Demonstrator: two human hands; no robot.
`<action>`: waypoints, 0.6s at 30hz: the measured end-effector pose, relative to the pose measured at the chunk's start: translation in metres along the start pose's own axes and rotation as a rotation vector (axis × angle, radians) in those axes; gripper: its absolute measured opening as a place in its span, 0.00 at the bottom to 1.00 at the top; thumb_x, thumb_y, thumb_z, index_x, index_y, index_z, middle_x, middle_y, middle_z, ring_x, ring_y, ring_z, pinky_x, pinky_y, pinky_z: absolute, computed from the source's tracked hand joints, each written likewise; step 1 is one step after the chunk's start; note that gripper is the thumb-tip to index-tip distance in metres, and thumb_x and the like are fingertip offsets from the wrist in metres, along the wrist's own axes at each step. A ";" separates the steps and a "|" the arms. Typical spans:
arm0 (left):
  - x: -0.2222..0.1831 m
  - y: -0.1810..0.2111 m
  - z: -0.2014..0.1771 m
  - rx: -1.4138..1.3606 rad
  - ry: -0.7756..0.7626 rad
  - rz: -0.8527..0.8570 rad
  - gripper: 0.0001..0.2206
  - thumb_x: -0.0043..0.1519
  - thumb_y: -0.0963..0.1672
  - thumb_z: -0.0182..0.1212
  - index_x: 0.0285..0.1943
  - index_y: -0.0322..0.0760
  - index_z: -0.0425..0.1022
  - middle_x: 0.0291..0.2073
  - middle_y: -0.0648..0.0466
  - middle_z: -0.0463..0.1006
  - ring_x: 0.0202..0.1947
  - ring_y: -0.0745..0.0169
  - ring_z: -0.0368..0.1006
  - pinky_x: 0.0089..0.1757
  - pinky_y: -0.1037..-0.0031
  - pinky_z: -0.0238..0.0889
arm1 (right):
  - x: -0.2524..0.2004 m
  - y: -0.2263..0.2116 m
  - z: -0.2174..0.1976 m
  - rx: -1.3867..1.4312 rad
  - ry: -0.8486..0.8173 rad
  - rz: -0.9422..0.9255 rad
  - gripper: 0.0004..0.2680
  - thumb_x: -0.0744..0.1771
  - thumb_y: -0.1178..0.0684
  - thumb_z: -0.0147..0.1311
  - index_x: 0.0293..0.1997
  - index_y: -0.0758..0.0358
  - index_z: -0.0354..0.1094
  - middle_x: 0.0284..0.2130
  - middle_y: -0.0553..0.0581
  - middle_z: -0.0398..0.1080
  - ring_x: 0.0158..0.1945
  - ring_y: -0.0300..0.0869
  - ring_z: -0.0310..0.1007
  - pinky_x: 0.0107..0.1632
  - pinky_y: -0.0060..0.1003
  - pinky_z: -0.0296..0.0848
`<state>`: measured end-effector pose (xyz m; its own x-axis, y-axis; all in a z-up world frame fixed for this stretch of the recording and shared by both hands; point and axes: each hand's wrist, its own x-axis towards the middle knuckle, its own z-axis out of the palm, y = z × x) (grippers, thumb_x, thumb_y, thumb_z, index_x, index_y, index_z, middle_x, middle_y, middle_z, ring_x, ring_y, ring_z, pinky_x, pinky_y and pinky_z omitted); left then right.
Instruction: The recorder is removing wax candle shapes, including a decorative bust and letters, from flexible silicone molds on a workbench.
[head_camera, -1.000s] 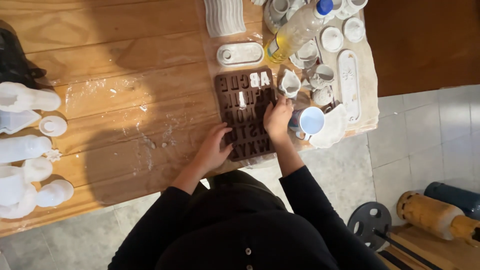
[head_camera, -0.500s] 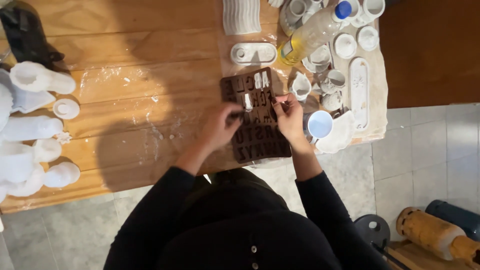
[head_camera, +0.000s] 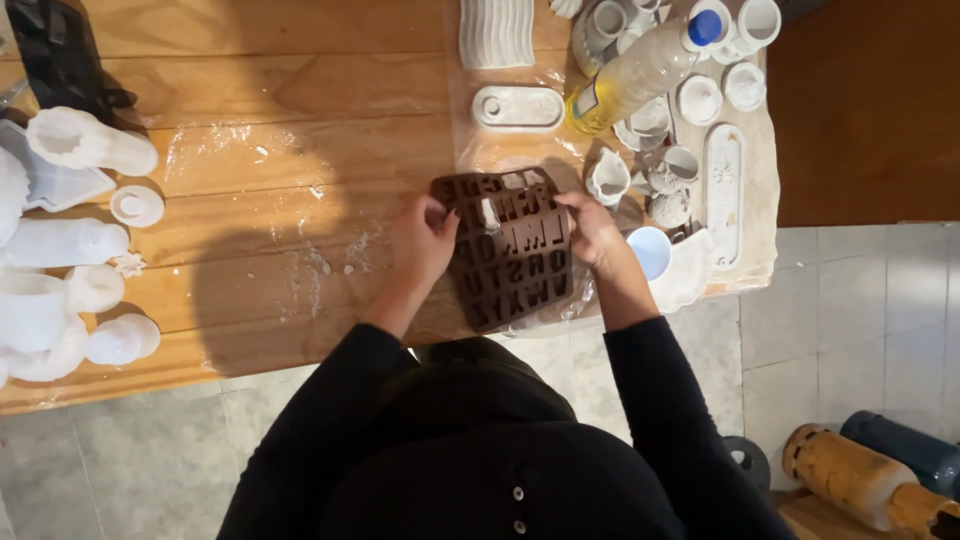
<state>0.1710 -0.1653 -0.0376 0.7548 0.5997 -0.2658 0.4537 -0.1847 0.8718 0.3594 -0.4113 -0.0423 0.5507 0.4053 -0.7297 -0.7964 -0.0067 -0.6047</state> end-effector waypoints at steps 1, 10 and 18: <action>-0.005 -0.005 -0.002 0.002 0.001 -0.002 0.12 0.62 0.46 0.71 0.42 0.34 0.76 0.31 0.47 0.81 0.32 0.54 0.78 0.38 0.66 0.70 | -0.007 -0.006 0.011 0.001 -0.001 0.002 0.11 0.67 0.52 0.55 0.50 0.68 0.69 0.39 0.59 0.76 0.41 0.48 0.76 0.48 0.44 0.76; -0.011 0.003 -0.010 -1.113 -0.355 -0.471 0.17 0.57 0.42 0.72 0.54 0.32 0.79 0.46 0.51 0.83 0.46 0.59 0.78 0.46 0.69 0.71 | -0.013 -0.009 0.015 -0.129 -0.155 0.184 0.20 0.62 0.54 0.63 0.60 0.69 0.68 0.53 0.62 0.74 0.56 0.52 0.75 0.61 0.52 0.70; -0.007 0.005 -0.014 -0.559 -0.257 0.035 0.17 0.52 0.40 0.75 0.50 0.32 0.80 0.43 0.52 0.85 0.43 0.61 0.80 0.44 0.70 0.73 | -0.033 -0.003 0.060 -0.618 -0.143 -0.171 0.18 0.58 0.58 0.73 0.49 0.75 0.75 0.41 0.63 0.79 0.41 0.43 0.80 0.48 0.38 0.77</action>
<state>0.1612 -0.1596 -0.0255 0.8864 0.3812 -0.2627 0.1616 0.2771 0.9472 0.3283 -0.3695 0.0024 0.5837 0.5648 -0.5833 -0.3868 -0.4382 -0.8114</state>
